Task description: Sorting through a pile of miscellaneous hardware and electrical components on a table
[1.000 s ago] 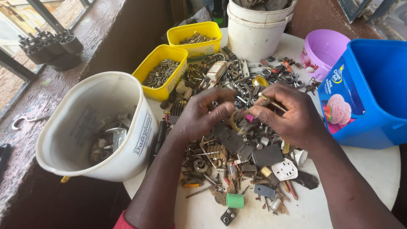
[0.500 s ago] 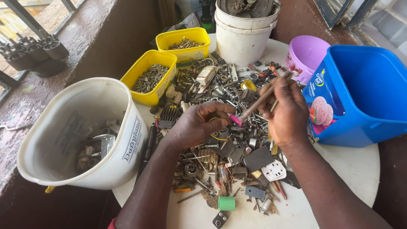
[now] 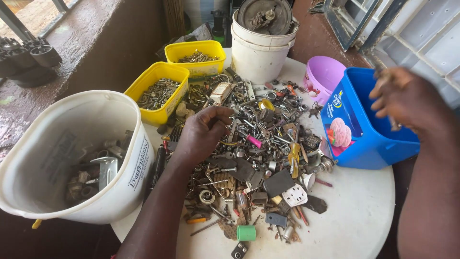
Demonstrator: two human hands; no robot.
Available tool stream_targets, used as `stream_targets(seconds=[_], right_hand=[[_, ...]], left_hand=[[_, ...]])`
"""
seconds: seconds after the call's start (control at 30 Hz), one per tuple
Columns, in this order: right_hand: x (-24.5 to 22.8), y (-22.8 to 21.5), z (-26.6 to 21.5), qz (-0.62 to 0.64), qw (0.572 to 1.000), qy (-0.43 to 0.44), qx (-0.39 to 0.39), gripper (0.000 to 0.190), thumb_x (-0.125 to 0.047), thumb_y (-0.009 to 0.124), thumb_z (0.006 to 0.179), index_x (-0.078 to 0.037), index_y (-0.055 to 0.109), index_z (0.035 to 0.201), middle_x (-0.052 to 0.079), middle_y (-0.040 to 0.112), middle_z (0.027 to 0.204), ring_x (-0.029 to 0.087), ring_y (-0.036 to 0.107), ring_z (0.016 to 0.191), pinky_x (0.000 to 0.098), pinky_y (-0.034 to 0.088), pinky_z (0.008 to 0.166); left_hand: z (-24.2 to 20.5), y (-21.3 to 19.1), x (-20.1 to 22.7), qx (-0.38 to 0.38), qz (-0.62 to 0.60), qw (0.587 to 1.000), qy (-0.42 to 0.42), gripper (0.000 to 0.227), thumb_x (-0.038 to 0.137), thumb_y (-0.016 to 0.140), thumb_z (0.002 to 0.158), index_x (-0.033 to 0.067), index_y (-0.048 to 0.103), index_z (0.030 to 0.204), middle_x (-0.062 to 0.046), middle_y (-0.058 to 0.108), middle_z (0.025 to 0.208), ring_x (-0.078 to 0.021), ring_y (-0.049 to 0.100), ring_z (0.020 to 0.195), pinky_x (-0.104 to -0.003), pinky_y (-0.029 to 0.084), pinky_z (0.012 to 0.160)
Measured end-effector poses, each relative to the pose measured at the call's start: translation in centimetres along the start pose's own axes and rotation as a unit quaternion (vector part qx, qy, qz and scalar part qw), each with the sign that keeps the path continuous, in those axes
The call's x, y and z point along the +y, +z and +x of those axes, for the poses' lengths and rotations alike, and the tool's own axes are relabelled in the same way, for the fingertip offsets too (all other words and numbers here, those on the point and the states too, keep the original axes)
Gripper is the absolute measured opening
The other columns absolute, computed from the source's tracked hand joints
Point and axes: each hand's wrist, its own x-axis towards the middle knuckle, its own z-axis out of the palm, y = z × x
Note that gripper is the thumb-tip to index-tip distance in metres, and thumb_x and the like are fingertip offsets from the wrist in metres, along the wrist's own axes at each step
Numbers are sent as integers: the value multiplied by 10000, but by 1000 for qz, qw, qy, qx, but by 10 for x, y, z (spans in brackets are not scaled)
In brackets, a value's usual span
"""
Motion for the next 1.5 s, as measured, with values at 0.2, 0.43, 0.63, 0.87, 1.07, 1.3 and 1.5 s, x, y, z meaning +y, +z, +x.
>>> stream_targets(seconds=[0.2, 0.43, 0.63, 0.87, 1.07, 1.3, 1.5], right_hand=[[-65, 31, -23, -407, 887, 209, -55, 463, -261, 488, 1135, -265, 600, 1584, 236, 779, 1320, 479, 773, 1041, 518, 584, 896], [-147, 89, -80, -254, 964, -32, 67, 456, -369, 640, 1052, -171, 721, 1455, 140, 776, 1229, 319, 733, 973, 493, 516, 850], [-169, 163, -90, -193, 974, -100, -61, 263, -233, 702, 998, -204, 814, 1235, 107, 818, 1010, 330, 791, 913, 482, 613, 874], [-144, 219, -86, -179, 930, -190, -258, 524, -345, 816, 915, -95, 694, 1359, 251, 686, 1217, 496, 670, 1183, 634, 522, 1020], [-118, 224, -67, -285, 935, -117, -175, 142, -301, 683, 962, -233, 761, 1059, 115, 718, 1040, 402, 742, 1041, 586, 589, 911], [-116, 196, -70, -160, 977, -80, -114, 161, -182, 701, 965, -179, 793, 1098, 99, 801, 1015, 321, 795, 941, 476, 611, 863], [-82, 193, -58, 95, 988, -35, -120, 273, -78, 643, 1033, -63, 757, 1280, 122, 792, 1163, 186, 706, 931, 332, 577, 845]], left_hand=[[-4, -7, 16, 80, -9, 996, 39, 397, -51, 485, 880, 118, 779, 1086, -2, 784, 941, -101, 708, 783, -265, 613, 691], [4, -8, -2, 213, 35, 973, 79, 324, -42, 546, 894, 113, 773, 1064, -26, 746, 947, -112, 714, 861, -270, 609, 757], [9, -14, -20, 232, 39, 958, 162, 352, -120, 538, 939, 93, 784, 1073, -96, 661, 931, -208, 709, 946, -337, 656, 806], [-1, -6, 3, 171, 44, 969, 174, 284, -54, 565, 973, 97, 779, 1082, -133, 708, 894, -250, 740, 926, -412, 647, 835], [-3, -4, 1, 150, 47, 973, 171, 265, -32, 583, 967, 111, 788, 1054, -128, 744, 885, -253, 763, 911, -437, 637, 840], [4, -14, -14, 165, 82, 975, 121, 301, -26, 594, 936, 147, 797, 1074, -121, 766, 916, -287, 782, 909, -470, 631, 853], [4, -11, -14, 134, 90, 983, 84, 311, -29, 565, 977, 133, 766, 1151, -166, 762, 1023, -395, 768, 1019, -554, 618, 899]])
